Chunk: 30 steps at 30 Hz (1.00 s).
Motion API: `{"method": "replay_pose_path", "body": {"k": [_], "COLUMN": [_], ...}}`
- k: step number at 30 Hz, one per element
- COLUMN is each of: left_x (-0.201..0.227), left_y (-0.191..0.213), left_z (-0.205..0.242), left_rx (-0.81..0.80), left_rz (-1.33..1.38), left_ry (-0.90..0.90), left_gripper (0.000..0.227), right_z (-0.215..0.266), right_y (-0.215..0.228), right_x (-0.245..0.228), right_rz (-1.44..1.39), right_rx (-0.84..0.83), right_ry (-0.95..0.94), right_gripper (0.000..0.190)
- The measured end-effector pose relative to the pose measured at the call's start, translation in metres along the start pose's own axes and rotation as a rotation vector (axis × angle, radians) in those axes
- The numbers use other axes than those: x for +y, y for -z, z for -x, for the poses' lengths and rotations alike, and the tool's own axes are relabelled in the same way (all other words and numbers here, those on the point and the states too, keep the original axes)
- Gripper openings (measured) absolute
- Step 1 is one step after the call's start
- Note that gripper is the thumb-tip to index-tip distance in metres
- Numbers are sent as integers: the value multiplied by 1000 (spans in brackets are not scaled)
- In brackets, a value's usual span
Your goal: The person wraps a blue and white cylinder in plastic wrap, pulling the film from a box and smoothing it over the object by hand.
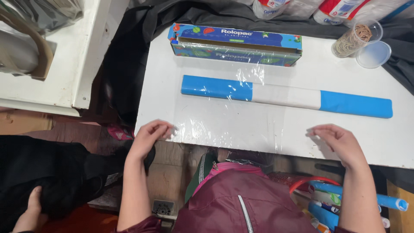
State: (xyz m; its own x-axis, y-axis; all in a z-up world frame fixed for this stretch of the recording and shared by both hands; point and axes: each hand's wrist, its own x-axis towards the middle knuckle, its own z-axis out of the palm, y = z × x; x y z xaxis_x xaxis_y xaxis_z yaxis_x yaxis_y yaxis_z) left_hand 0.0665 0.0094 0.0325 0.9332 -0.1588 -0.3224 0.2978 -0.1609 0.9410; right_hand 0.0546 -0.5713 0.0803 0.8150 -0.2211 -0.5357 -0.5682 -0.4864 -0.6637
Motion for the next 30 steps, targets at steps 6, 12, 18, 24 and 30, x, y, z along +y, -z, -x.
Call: {"method": "replay_pose_path", "body": {"k": [6, 12, 18, 24, 30], "left_x": [83, 71, 76, 74, 85], "left_y": [-48, -92, -101, -96, -98], "left_z": [-99, -196, -222, -258, -274], "left_rx": [181, 203, 218, 173, 141], "left_rz": [-374, -861, -983, -1152, -1274], "left_ry": [-378, -699, -662, -634, -630], "left_gripper": [27, 50, 58, 63, 71], "right_z": [-65, -141, -143, -181, -202], "right_y": [-25, -66, -77, -73, -66], "right_x": [-79, -119, -148, -148, -160], "right_rz": [159, 442, 529, 600, 719], "right_rx": [250, 289, 229, 175, 89], "right_ry": [566, 876, 781, 832, 784], "right_gripper": [24, 32, 45, 52, 60]}}
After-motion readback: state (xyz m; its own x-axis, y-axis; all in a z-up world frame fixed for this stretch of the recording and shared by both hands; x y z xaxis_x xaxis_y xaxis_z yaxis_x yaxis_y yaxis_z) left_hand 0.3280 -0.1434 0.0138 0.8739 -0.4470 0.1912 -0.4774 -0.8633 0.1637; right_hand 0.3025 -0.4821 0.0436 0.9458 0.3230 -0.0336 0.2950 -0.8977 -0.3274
